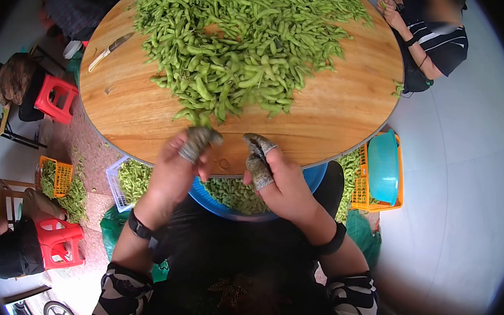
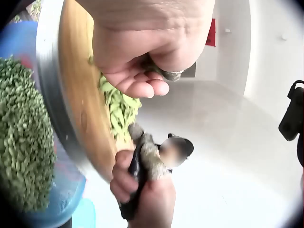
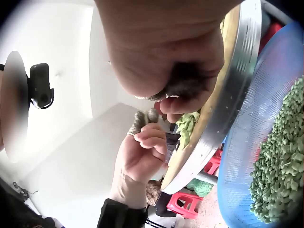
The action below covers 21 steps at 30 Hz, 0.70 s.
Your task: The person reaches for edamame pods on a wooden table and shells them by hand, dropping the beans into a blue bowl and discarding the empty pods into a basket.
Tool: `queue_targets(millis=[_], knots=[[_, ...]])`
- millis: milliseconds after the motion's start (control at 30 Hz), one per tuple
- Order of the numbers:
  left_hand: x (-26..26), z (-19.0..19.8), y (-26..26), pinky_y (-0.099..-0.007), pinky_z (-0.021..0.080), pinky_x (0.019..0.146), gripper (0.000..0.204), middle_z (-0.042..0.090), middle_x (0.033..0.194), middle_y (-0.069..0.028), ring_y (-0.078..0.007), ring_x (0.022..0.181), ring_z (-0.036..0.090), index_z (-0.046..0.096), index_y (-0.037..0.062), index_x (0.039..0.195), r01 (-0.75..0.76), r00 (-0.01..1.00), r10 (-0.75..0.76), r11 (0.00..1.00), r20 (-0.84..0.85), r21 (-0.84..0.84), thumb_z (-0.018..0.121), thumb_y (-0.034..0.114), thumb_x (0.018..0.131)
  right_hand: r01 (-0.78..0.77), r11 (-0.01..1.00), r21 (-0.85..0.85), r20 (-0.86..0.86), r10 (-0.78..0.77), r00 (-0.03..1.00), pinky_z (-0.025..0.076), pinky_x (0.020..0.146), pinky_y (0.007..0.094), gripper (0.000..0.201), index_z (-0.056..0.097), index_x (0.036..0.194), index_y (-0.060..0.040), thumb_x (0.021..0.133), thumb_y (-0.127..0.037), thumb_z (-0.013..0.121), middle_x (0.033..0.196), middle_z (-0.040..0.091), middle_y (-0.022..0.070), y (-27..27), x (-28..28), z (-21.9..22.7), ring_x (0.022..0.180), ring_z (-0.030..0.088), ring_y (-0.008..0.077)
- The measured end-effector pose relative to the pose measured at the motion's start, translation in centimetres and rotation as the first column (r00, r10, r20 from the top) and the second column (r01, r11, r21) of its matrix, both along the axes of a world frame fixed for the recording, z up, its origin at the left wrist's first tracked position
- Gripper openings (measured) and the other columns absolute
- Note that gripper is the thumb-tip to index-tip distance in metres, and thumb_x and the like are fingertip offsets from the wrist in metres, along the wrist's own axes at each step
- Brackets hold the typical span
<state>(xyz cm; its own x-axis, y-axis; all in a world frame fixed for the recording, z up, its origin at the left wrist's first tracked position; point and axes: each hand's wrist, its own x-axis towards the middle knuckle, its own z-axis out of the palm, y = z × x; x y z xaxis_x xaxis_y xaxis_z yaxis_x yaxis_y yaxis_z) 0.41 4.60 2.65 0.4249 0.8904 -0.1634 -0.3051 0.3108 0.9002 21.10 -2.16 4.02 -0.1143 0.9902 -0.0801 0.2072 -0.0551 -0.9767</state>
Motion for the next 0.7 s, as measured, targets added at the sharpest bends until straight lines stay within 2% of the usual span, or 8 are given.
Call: queue_targets(millis=[67,167,267,367,500,600,667,700], knots=[[0.9,-0.3,-2.1,-0.0224,0.048,0.057,0.017,0.057,0.08,-0.0012,-0.0088,0.063,0.056,0.058,0.0031,0.109,0.105,0.986,-0.108,0.994,-0.127,-0.029,0.051,0.014,0.098,-0.012,1.0,0.01,-0.001,0.012,1.0,0.046,0.058,0.0222,0.038,0.047,0.13,-0.0012,0.092,-0.004,0.046,0.077,0.063,0.0034,-0.4,0.1,0.3,0.061,0.056,0.0086],[1.1,-0.4,-3.6,-0.0226,0.047,0.06,0.013,0.056,0.075,-0.0008,-0.0084,0.066,0.055,0.058,0.002,0.104,0.207,0.966,-0.202,0.978,-0.161,0.012,0.05,0.01,0.098,-0.166,0.985,-0.048,-0.115,0.159,0.981,0.047,0.058,0.022,0.048,0.045,0.133,-0.0017,0.085,0.002,0.042,0.079,0.061,0.0024,-0.9,0.1,0.9,0.063,0.055,0.0075],[0.5,-0.9,-3.9,-0.0233,0.046,0.057,0.012,0.056,0.074,-0.0005,-0.0086,0.064,0.055,0.058,0.0016,0.097,0.29,0.941,-0.275,0.956,-0.2,0.048,0.049,0.009,0.098,-0.189,0.962,-0.199,-0.138,0.163,0.977,0.046,0.057,0.0216,0.051,0.044,0.134,-0.0036,0.084,0.003,0.041,0.08,0.06,0.0016,-1.4,0.2,0.6,0.065,0.056,0.0073],[0.3,-1.0,-4.0,-0.0237,0.044,0.055,0.012,0.057,0.074,-0.0017,-0.0082,0.061,0.054,0.058,0.002,0.092,0.321,0.928,-0.303,0.946,-0.217,0.051,0.049,0.009,0.097,-0.185,0.965,-0.187,-0.15,0.159,0.976,0.046,0.055,0.0215,0.053,0.044,0.135,-0.0053,0.083,0.003,0.041,0.079,0.06,0.0011,-1.4,0.0,0.5,0.062,0.055,0.0069],[-0.2,-0.2,-4.1,-0.023,0.042,0.053,0.014,0.058,0.074,-0.0028,-0.0071,0.058,0.053,0.058,0.0024,0.088,0.357,0.882,-0.302,0.929,-0.361,0.095,0.05,0.01,0.097,-0.19,0.967,-0.172,-0.201,0.154,0.967,0.042,0.05,0.02,0.052,0.042,0.137,-0.0077,0.086,0.002,0.042,0.077,0.059,-0.0002,-1.8,0.3,0.2,0.056,0.051,0.0052],[-0.2,0.0,-4.2,-0.0264,0.045,0.057,0.013,0.059,0.075,-0.0057,-0.0102,0.062,0.055,0.058,0.0019,0.086,0.383,0.832,-0.291,0.917,-0.472,0.111,0.052,0.008,0.096,-0.255,0.927,-0.276,-0.288,0.173,0.942,0.038,0.047,0.0189,0.049,0.041,0.138,-0.0101,0.09,-0.001,0.044,0.076,0.058,-0.0001,-2.0,0.7,0.5,0.052,0.046,0.0042],[0.0,-0.3,-4.4,-0.0314,0.048,0.063,0.01,0.06,0.077,-0.0089,-0.0149,0.067,0.058,0.059,0.0011,0.087,0.332,0.888,-0.129,0.845,-0.442,0.419,0.055,0.007,0.094,-0.275,0.905,-0.323,-0.332,0.164,0.929,0.036,0.045,0.0185,0.046,0.042,0.138,-0.0119,0.093,-0.003,0.045,0.074,0.056,-0.0009,-2.0,0.7,0.4,0.05,0.043,0.0038],[0.1,-0.5,-4.4,-0.0314,0.048,0.063,0.01,0.06,0.077,-0.0089,-0.0149,0.067,0.058,0.059,0.0011,0.087,0.327,0.888,-0.123,0.846,-0.442,0.421,0.055,0.007,0.094,-0.28,0.905,-0.321,-0.332,0.17,0.928,0.036,0.045,0.0185,0.046,0.042,0.138,-0.0119,0.093,-0.003,0.045,0.074,0.056,-0.0009,-1.9,0.6,0.5,0.05,0.043,0.0038]])
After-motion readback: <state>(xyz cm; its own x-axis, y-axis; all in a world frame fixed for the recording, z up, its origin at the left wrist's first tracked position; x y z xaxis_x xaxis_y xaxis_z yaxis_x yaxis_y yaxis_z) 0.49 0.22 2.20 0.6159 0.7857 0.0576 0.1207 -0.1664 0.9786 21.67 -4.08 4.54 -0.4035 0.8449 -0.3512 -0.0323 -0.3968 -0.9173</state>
